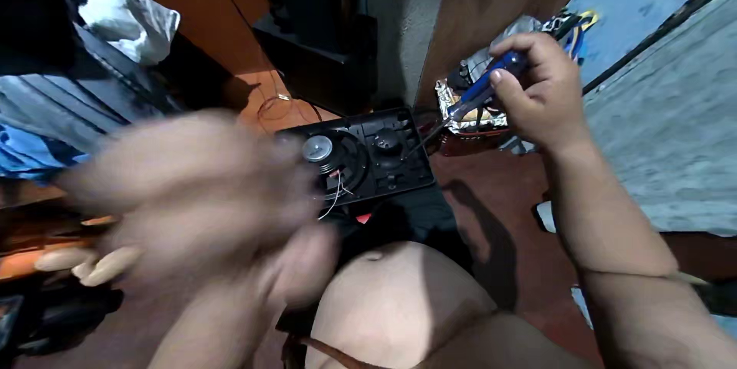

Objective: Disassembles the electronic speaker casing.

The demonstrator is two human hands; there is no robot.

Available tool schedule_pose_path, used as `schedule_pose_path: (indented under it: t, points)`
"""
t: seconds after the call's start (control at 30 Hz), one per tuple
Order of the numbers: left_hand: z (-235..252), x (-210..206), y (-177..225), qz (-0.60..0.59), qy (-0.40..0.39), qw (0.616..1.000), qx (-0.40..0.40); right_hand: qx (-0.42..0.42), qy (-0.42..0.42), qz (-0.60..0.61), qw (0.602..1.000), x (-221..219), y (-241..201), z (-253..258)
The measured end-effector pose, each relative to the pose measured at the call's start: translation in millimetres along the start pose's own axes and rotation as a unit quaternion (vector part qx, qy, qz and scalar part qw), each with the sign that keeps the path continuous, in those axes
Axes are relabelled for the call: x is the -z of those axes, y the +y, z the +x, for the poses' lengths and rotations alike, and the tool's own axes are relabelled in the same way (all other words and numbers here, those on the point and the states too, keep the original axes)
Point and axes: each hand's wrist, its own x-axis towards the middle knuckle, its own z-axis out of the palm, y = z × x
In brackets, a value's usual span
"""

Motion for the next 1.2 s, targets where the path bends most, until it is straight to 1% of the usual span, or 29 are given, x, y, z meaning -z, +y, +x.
schedule_pose_path:
  t: [0.03,0.07,0.1,0.13,0.17,0.2,0.23,0.27,0.37,0.47,0.57,0.7,0.83,1.03,1.1,1.2]
  points:
    - [14,-31,-18,-0.001,-0.057,0.996,0.071,-0.005,-0.018,-0.014,1.0,-3,2,4]
    - [17,-57,-42,-0.013,-0.118,0.985,0.125,-0.005,-0.036,-0.029,0.999,-7,5,8]
    - [13,-79,-67,-0.021,-0.19,0.965,0.177,-0.004,-0.05,-0.043,0.998,-13,9,11]
    - [5,-98,-91,-0.021,-0.276,0.933,0.23,-0.001,-0.061,-0.056,0.997,-20,12,15]
    - [-4,-115,-111,-0.024,-0.359,0.891,0.277,0.0,-0.074,-0.063,0.995,-26,14,19]
    - [-14,-132,-127,-0.035,-0.416,0.857,0.3,0.001,-0.087,-0.068,0.994,-32,16,24]
    - [-23,-145,-140,-0.053,-0.452,0.835,0.309,0.003,-0.098,-0.072,0.993,-39,17,28]
    - [-30,-156,-149,-0.073,-0.471,0.824,0.306,0.002,-0.112,-0.077,0.991,-45,17,32]
    - [-45,-173,-167,-0.122,-0.486,0.82,0.275,0.002,-0.151,-0.089,0.984,-62,19,41]
    - [-54,-177,-176,-0.14,-0.488,0.812,0.287,0.003,-0.177,-0.096,0.979,-75,25,45]
    - [-63,-176,-179,-0.139,-0.474,0.816,0.299,0.003,-0.192,-0.102,0.976,-81,27,47]
    - [-67,-173,-178,-0.135,-0.456,0.824,0.308,-0.006,-0.192,-0.104,0.976,-84,25,48]
    - [-75,-176,-180,-0.148,-0.434,0.837,0.299,-0.001,-0.195,-0.11,0.975,-85,24,49]
    - [-81,-177,-179,-0.146,-0.419,0.842,0.306,0.0,-0.196,-0.115,0.974,-87,24,48]
    - [-81,-176,-179,-0.145,-0.421,0.842,0.306,0.011,-0.199,-0.109,0.974,-86,25,48]
    - [-81,-176,-178,-0.139,-0.416,0.842,0.314,0.042,-0.23,-0.081,0.969,-82,30,52]
